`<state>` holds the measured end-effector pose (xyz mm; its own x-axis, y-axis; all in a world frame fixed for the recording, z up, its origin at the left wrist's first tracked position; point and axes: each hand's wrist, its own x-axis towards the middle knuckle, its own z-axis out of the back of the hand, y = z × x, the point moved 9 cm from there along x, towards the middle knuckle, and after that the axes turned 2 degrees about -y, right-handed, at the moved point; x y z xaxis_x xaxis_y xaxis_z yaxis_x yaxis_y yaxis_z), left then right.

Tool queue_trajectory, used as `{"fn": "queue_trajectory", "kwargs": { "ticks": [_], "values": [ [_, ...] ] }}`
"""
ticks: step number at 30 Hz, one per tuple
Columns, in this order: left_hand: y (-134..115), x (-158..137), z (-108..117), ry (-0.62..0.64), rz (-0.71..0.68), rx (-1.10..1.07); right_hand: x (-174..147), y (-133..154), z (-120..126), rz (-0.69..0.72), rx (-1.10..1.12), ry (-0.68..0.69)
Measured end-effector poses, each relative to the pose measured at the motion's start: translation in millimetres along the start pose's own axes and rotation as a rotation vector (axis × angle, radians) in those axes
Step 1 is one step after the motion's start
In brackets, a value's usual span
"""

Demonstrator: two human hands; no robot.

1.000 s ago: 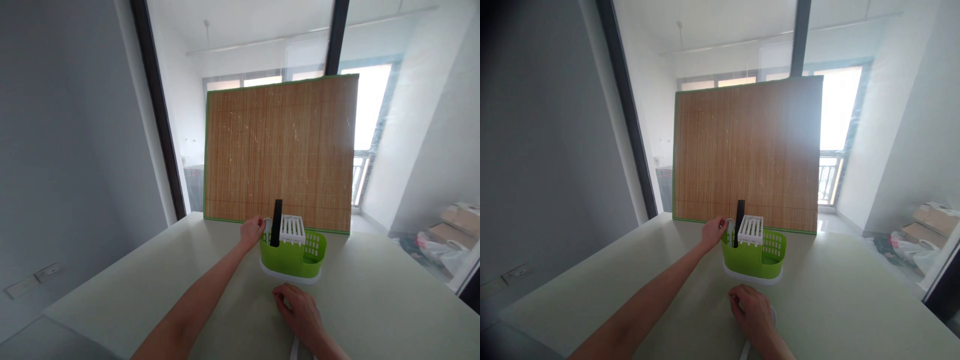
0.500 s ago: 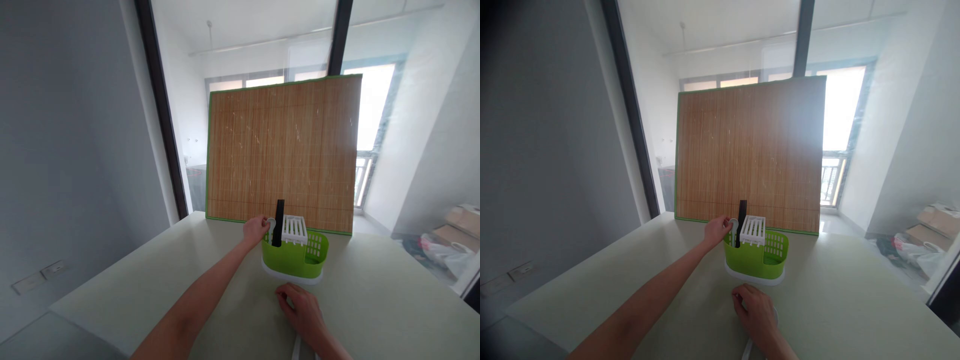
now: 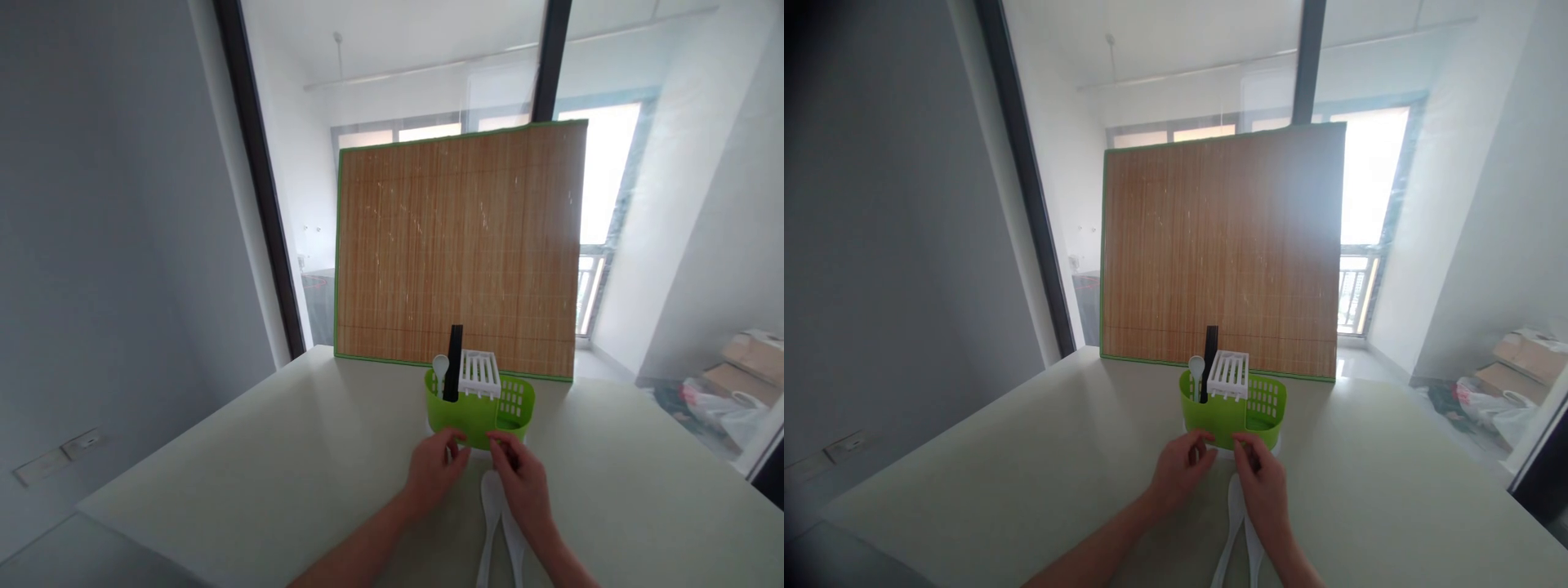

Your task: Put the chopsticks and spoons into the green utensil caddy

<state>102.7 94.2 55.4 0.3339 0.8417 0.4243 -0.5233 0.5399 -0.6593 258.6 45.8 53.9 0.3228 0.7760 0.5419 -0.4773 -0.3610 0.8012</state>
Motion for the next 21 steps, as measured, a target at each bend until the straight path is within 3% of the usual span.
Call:
{"fn": "queue_trajectory", "kwargs": {
  "ticks": [3, 7, 16, 21],
  "values": [
    [4, -11, -36, 0.203, 0.062, 0.058, 2, -3, 6, -0.009, 0.016, -0.028],
    [7, -9, -55, 0.310, 0.118, 0.112, 3, -4, 7, -0.002, 0.011, -0.033],
    [6, -4, -73, 0.313, 0.111, 0.186, 3, -5, 4, -0.010, 0.001, -0.019],
    [3, 0, -56, 0.265, 0.100, 0.183, 2, -3, 4, -0.005, 0.001, -0.012]
  ]
}}
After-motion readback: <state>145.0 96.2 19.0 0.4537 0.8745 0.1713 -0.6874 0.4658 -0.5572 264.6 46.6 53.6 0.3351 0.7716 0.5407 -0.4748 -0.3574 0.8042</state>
